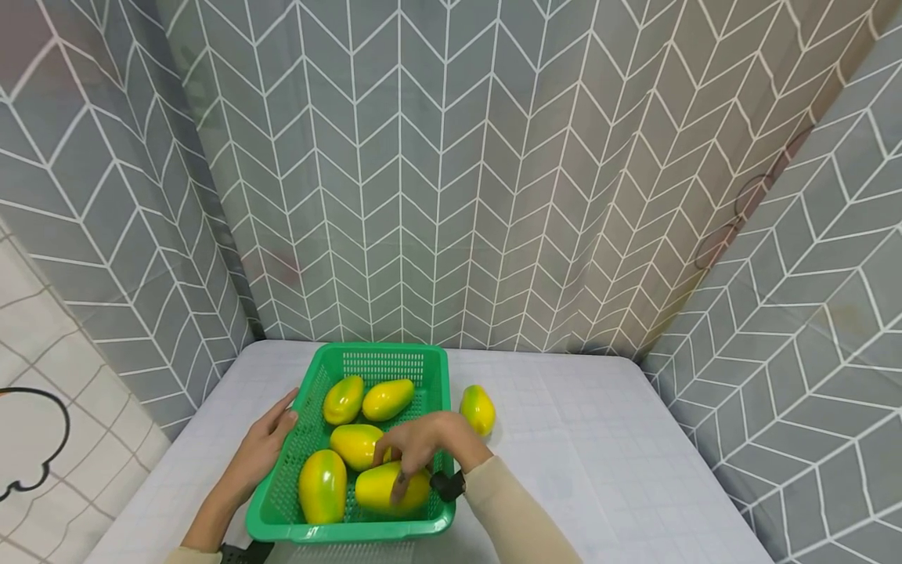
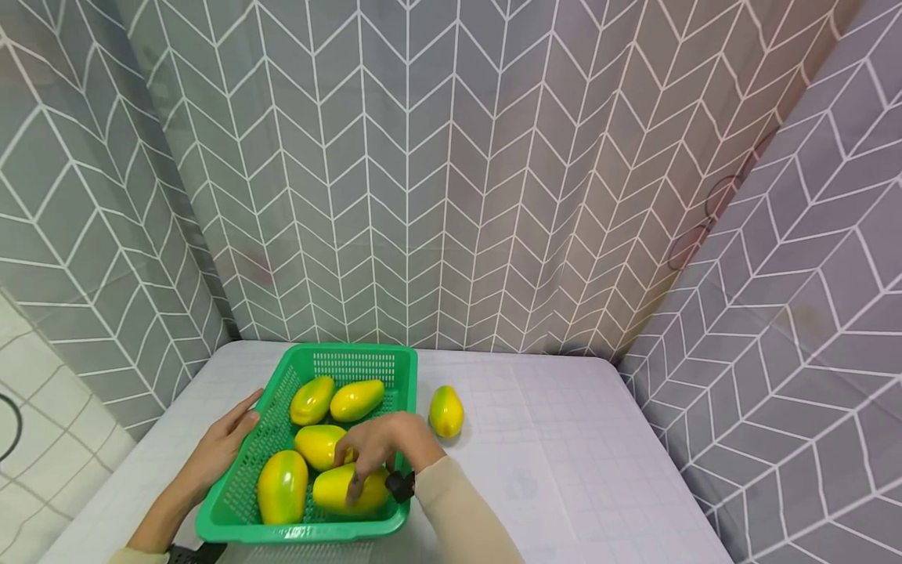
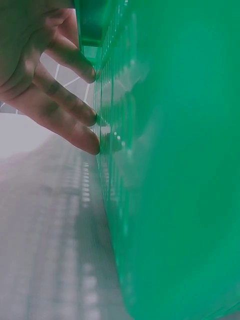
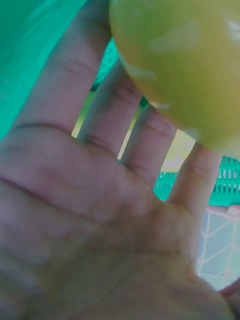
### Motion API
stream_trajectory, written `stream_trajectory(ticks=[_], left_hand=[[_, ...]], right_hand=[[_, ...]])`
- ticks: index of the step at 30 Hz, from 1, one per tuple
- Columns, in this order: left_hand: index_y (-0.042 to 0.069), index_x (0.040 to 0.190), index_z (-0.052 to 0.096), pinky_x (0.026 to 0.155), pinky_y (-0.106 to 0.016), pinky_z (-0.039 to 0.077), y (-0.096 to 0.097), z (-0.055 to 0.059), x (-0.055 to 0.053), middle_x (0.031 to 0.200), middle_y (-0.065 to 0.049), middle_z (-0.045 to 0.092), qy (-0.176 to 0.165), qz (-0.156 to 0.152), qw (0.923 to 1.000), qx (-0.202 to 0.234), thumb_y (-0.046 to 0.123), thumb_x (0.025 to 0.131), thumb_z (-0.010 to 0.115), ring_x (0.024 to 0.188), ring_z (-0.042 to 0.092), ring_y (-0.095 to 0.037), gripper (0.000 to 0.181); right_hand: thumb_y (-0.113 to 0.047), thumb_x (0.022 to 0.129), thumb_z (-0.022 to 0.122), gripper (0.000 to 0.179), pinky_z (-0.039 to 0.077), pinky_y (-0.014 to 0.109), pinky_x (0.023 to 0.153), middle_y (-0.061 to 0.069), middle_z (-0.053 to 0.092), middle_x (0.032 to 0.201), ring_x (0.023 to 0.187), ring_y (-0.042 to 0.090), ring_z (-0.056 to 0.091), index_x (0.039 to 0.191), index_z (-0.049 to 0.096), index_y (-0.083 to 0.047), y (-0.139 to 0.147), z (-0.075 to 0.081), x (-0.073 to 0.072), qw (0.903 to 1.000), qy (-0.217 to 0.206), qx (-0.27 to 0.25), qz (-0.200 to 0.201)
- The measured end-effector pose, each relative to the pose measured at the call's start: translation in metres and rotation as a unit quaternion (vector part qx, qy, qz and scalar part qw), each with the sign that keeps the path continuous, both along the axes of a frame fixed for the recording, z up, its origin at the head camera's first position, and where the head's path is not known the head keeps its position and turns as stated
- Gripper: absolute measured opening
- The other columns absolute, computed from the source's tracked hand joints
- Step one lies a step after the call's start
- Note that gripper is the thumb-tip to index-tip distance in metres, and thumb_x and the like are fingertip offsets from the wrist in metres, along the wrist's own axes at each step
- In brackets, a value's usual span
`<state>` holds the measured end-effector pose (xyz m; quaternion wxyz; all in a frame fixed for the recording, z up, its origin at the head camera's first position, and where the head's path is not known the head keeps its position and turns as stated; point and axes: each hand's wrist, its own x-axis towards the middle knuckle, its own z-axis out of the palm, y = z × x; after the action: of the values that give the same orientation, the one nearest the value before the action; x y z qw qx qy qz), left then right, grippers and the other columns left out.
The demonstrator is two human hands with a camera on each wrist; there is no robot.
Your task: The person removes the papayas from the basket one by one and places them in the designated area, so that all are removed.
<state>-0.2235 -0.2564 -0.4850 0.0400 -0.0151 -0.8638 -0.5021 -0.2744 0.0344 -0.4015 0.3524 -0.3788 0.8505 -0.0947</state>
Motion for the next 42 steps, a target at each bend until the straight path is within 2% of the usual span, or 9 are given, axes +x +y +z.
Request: stream_trajectory(ticks=[5, 7, 12, 14, 21, 29, 32, 35, 42], left_hand=[[0.006, 0.170, 0.018, 0.114, -0.064, 0.045, 0.000, 0.000, 0.001, 0.164, -0.035, 0.039, -0.002, 0.001, 1.0000, 0.001, 0.035, 0.118, 0.032, 0.150, 0.042, -0.052, 0.061], [0.006, 0.170, 0.019, 0.112, -0.059, 0.049, 0.000, 0.000, 0.000, 0.163, -0.034, 0.041, -0.004, 0.002, 1.0000, 0.000, 0.035, 0.118, 0.032, 0.149, 0.044, -0.051, 0.061], [0.007, 0.170, 0.018, 0.111, -0.057, 0.050, 0.001, 0.001, 0.000, 0.162, -0.034, 0.042, -0.008, 0.003, 1.0000, 0.000, 0.036, 0.118, 0.032, 0.148, 0.045, -0.051, 0.061], [0.007, 0.170, 0.018, 0.113, -0.061, 0.047, 0.001, 0.002, 0.001, 0.164, -0.034, 0.039, -0.008, 0.001, 1.0000, 0.002, 0.036, 0.118, 0.032, 0.150, 0.043, -0.051, 0.062], [0.006, 0.170, 0.018, 0.115, -0.065, 0.045, 0.002, 0.002, 0.002, 0.164, -0.035, 0.038, -0.004, -0.002, 1.0000, 0.003, 0.036, 0.118, 0.032, 0.150, 0.041, -0.053, 0.062], [0.007, 0.170, 0.018, 0.117, -0.068, 0.041, 0.001, 0.002, 0.002, 0.165, -0.035, 0.036, -0.006, -0.002, 1.0000, 0.004, 0.037, 0.118, 0.032, 0.152, 0.038, -0.054, 0.062], [0.007, 0.170, 0.018, 0.117, -0.069, 0.041, 0.002, 0.002, 0.003, 0.166, -0.035, 0.035, -0.007, -0.002, 1.0000, 0.006, 0.037, 0.118, 0.033, 0.152, 0.037, -0.055, 0.062], [0.007, 0.170, 0.018, 0.117, -0.069, 0.041, 0.002, 0.003, 0.003, 0.166, -0.034, 0.035, -0.006, -0.002, 1.0000, 0.005, 0.036, 0.118, 0.033, 0.152, 0.038, -0.054, 0.062], [0.006, 0.170, 0.018, 0.117, -0.071, 0.040, 0.002, 0.002, 0.002, 0.166, -0.035, 0.035, -0.003, -0.003, 1.0000, 0.005, 0.036, 0.118, 0.032, 0.152, 0.037, -0.055, 0.062]], right_hand=[[-0.041, 0.089, 0.086, 0.056, 0.055, 0.031, 0.105, -0.002, 0.066, 0.141, 0.128, 0.014, 0.061, 0.139, 0.064, -0.032, 0.005, 0.005, -0.004, 0.9997, 0.018, -0.017, 0.004], [-0.041, 0.089, 0.086, 0.055, 0.055, 0.032, 0.105, -0.003, 0.067, 0.140, 0.126, 0.013, 0.062, 0.138, 0.064, -0.031, 0.007, 0.007, -0.006, 0.9993, 0.023, -0.029, -0.003], [-0.043, 0.090, 0.084, 0.055, 0.056, 0.027, 0.095, -0.001, 0.069, 0.135, 0.116, 0.009, 0.062, 0.137, 0.064, -0.026, 0.014, 0.010, -0.008, 0.9969, 0.048, -0.056, -0.027], [-0.044, 0.089, 0.084, 0.056, 0.057, 0.025, 0.088, 0.001, 0.070, 0.133, 0.111, 0.008, 0.063, 0.138, 0.064, -0.023, 0.016, 0.011, -0.010, 0.9955, 0.054, -0.066, -0.041], [-0.048, 0.087, 0.084, 0.061, 0.058, 0.024, 0.069, 0.003, 0.071, 0.119, 0.085, 0.007, 0.064, 0.137, 0.065, -0.017, 0.024, 0.013, -0.014, 0.9871, 0.081, -0.104, -0.090], [-0.044, 0.089, 0.082, 0.065, 0.062, 0.030, 0.063, 0.014, 0.070, 0.123, 0.071, 0.014, 0.070, 0.140, 0.061, -0.010, 0.033, 0.019, -0.018, 0.9725, 0.059, -0.163, -0.156], [-0.044, 0.090, 0.081, 0.066, 0.063, 0.032, 0.063, 0.017, 0.069, 0.128, 0.073, 0.015, 0.070, 0.142, 0.060, -0.009, 0.037, 0.020, -0.021, 0.9677, 0.058, -0.179, -0.167], [-0.046, 0.091, 0.078, 0.066, 0.063, 0.030, 0.065, 0.019, 0.069, 0.132, 0.081, 0.014, 0.071, 0.142, 0.060, -0.009, 0.042, 0.022, -0.024, 0.9651, 0.082, -0.188, -0.163], [-0.051, 0.093, 0.073, 0.069, 0.063, 0.033, 0.081, 0.019, 0.069, 0.137, 0.110, 0.027, 0.072, 0.145, 0.058, -0.007, 0.056, 0.027, -0.031, 0.9590, 0.128, -0.191, -0.166]])
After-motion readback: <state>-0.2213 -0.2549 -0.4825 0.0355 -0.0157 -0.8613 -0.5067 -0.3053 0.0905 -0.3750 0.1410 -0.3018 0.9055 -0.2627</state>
